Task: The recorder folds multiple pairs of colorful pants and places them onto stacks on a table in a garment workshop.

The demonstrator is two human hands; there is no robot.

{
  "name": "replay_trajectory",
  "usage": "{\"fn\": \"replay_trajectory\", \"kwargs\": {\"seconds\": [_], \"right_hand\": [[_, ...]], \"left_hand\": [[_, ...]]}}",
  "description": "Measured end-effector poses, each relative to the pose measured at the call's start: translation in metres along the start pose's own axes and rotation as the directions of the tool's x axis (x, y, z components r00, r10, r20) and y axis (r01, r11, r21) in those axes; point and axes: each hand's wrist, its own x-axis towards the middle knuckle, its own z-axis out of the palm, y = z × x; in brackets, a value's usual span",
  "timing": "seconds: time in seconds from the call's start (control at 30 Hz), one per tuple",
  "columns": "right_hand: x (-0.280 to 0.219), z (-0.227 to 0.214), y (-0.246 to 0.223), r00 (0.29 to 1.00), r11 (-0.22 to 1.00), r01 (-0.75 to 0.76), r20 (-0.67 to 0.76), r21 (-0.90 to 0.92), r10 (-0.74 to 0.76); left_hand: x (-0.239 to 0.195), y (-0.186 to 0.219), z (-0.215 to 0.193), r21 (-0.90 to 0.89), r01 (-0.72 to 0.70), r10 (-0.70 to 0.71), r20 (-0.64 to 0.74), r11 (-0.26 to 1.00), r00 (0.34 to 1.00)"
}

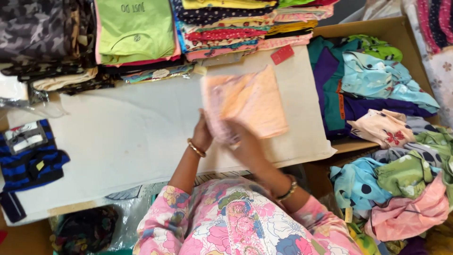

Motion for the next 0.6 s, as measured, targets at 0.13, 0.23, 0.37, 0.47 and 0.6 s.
{"fn": "replay_trajectory", "kwargs": {"seconds": [0.13,0.23,0.37,0.47,0.6], "right_hand": [[-0.013,0.031,0.027,0.938,0.989,0.025,0.346,-0.146,0.027],[0.0,0.022,0.075,0.971,0.945,0.072,0.238,-0.319,0.006],[0.031,-0.02,0.141,0.978,0.851,0.053,-0.146,-0.522,-0.15],[0.035,-0.031,0.164,0.966,0.909,-0.194,-0.234,-0.37,0.111],[0.024,-0.024,0.174,0.856,0.854,-0.513,-0.136,-0.092,0.499]], "left_hand": [[-0.025,0.005,-0.059,-0.141,0.047,-0.06,-0.085,0.989,0.995],[-0.024,-0.022,-0.108,0.185,-0.074,0.135,-0.337,0.98,0.932],[-0.017,-0.012,-0.085,0.71,0.113,0.278,-0.411,0.695,0.868],[-0.016,-0.006,-0.076,0.821,0.098,0.368,-0.354,0.562,0.859],[-0.036,0.013,-0.059,0.736,-0.277,0.552,-0.154,0.617,0.82]]}}
